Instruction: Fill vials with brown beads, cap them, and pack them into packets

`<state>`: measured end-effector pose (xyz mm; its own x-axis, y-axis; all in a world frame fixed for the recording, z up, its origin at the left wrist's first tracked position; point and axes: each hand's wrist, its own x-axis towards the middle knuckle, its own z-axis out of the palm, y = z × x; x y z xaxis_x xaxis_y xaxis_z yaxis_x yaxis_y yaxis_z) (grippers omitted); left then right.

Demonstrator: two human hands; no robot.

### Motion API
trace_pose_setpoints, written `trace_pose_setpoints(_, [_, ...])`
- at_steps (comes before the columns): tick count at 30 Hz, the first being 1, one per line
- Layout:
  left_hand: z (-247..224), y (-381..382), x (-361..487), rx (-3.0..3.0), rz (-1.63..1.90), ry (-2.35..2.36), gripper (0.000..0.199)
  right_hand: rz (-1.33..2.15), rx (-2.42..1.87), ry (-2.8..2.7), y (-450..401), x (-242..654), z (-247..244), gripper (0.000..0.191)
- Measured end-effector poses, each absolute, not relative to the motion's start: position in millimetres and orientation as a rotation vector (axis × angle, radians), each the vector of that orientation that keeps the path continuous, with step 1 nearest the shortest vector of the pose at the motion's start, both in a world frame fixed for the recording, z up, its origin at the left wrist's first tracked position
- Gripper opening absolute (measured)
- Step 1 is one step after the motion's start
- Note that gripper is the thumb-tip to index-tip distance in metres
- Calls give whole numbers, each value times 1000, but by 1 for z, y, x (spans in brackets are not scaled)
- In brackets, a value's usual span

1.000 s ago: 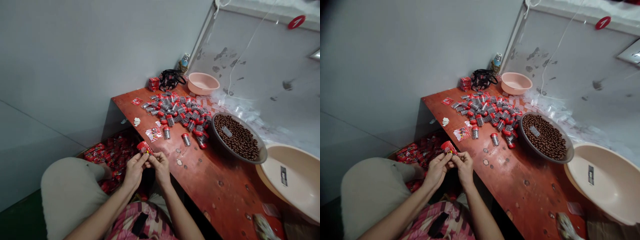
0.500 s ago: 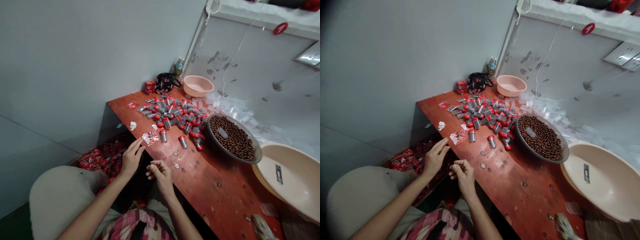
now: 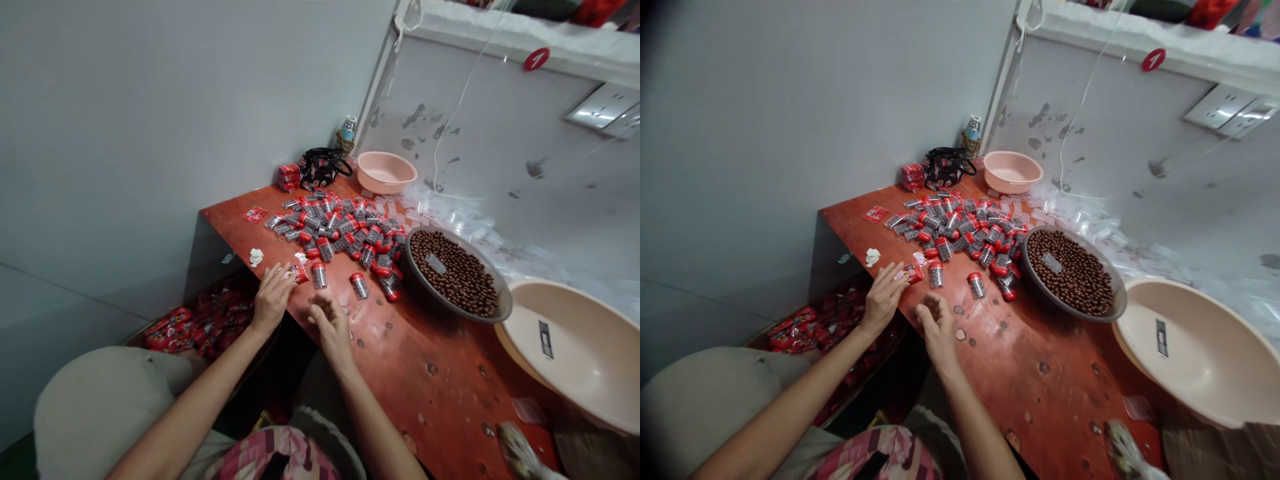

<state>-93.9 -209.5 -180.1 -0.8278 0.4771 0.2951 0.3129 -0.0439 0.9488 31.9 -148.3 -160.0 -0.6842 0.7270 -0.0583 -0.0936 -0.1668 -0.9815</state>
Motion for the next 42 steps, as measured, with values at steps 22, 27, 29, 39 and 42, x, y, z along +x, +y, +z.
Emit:
trace_pose_setpoints(22, [-178, -249, -64, 78, 1885, 1472, 22, 783, -1191, -2506, -76, -17, -153, 33])
trace_pose_setpoints(27, [-173, -250, -69, -187, 2001, 1272, 19, 1002, -1038, -2443, -78, -12, -159, 21])
trace_pose_setpoints(29, [-173, -248, -71, -280, 2067, 1150, 17, 1213, -935, -2324, -92, 3, -159, 22])
trace_pose_setpoints(39, [-172, -225, -66, -405, 2147, 956, 11, 1862, -816, -1780, -174, 68, -162, 21])
trace_pose_setpoints(42, [-170, -224, -63, -287, 2105, 1010, 15, 1802, -807, -1888, -164, 68, -160, 19])
